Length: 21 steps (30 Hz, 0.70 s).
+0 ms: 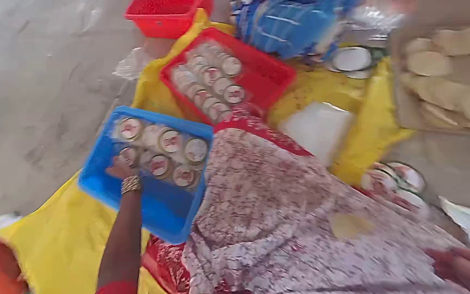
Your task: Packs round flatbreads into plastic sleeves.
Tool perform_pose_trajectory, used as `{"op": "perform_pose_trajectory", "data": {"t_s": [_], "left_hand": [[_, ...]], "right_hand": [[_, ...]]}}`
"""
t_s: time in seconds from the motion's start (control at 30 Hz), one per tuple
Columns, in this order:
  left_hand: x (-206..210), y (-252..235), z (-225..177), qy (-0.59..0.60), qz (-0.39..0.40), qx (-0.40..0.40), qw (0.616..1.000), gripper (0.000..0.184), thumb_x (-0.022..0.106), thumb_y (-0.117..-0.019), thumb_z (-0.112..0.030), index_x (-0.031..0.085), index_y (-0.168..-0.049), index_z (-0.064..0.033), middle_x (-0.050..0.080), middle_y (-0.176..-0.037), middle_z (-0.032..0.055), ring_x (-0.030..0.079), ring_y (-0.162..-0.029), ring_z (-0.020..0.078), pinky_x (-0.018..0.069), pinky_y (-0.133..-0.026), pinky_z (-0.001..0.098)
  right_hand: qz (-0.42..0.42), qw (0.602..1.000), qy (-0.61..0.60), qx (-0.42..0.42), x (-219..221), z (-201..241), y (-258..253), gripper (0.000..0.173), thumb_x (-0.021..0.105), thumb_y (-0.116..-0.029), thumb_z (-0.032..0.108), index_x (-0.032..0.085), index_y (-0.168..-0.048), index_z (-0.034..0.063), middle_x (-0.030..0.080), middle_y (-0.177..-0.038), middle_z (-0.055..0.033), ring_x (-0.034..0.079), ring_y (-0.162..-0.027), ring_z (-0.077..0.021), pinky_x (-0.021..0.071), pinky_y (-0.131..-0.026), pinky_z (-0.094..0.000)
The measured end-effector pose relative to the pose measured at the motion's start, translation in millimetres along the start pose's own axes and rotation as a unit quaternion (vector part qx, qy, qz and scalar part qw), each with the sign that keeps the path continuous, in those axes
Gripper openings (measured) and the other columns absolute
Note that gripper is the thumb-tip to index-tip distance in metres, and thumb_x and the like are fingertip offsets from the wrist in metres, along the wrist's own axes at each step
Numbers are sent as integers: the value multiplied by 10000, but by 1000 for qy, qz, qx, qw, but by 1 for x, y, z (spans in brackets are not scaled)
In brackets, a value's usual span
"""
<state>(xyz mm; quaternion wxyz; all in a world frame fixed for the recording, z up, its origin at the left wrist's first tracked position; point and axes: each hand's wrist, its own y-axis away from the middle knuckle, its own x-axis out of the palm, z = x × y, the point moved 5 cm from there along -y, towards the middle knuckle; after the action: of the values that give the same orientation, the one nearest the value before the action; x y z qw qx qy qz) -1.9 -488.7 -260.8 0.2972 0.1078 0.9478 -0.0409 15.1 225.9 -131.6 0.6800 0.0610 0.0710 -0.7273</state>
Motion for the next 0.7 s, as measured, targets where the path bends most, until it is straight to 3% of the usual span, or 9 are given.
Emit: {"op": "perform_pose_trajectory", "data": {"t_s": [0.07,0.13,0.2,0.23,0.3,0.37,0.5,0.57,0.7], "left_hand": [[2,13,-4,101,-20,20,994,665,550,-1052,-209,224,-1543,98,440,-1490,273,511,-1345,266,462,-1096,343],[1,24,-15,67,-31,60,995,786,597,-1012,-225,154,-1567,112,255,-1594,325,310,-1490,352,334,-1196,381],[2,42,-44,0,-52,120,991,790,595,-1003,-244,184,-1555,143,172,-1601,387,175,-1528,448,185,-1252,415],[5,54,-61,-7,-60,156,986,766,611,-991,-232,236,-1541,147,199,-1585,400,190,-1518,467,184,-1250,415],[17,77,-89,54,-36,221,973,746,620,-974,-206,268,-1542,124,243,-1591,350,233,-1521,396,219,-1246,371],[31,108,-122,164,38,308,936,731,619,-984,-184,253,-1534,131,284,-1592,304,289,-1507,324,270,-1235,359],[69,221,-197,295,286,368,834,581,562,-1018,-120,328,-1513,76,392,-1573,167,458,-1395,182,434,-1121,328],[102,287,-219,279,414,368,785,495,561,-1024,-181,449,-1475,-11,471,-1533,79,512,-1340,148,460,-1094,352],[190,414,-240,108,637,329,689,488,579,-1041,-265,494,-1482,-73,489,-1527,136,558,-1310,254,490,-1059,467]], "right_hand": [[-42,998,43,26,1,3,2,172,574,-1003,77,660,-1112,177,740,-972,162,703,-848,-2,600,-782,-216],[-89,992,83,31,1,-3,0,129,617,-970,136,669,-1083,100,736,-936,118,702,-812,-9,606,-754,-211],[-101,987,124,25,3,-14,-1,195,632,-959,178,679,-1073,26,734,-938,51,698,-809,-17,606,-752,-216],[-96,984,149,23,3,-20,0,224,628,-969,192,688,-1073,4,739,-952,11,701,-824,-24,604,-761,-224],[-84,975,205,27,4,-33,-2,249,610,-977,210,708,-1073,1,750,-984,-46,710,-863,-44,599,-783,-237],[-87,960,263,37,4,-47,-1,266,595,-964,246,724,-1071,40,754,-996,-57,720,-893,-95,598,-795,-284],[-120,917,379,45,-8,-63,4,268,633,-960,190,734,-1131,9,719,-1116,-200,656,-1093,-404,514,-944,-579],[-140,893,426,36,-19,-73,8,271,640,-940,158,730,-1131,-12,711,-1143,-229,629,-1150,-464,478,-990,-630],[-178,876,446,53,-38,-99,20,339,601,-979,244,727,-1122,-37,709,-1148,-250,631,-1148,-489,450,-1005,-663]]}}
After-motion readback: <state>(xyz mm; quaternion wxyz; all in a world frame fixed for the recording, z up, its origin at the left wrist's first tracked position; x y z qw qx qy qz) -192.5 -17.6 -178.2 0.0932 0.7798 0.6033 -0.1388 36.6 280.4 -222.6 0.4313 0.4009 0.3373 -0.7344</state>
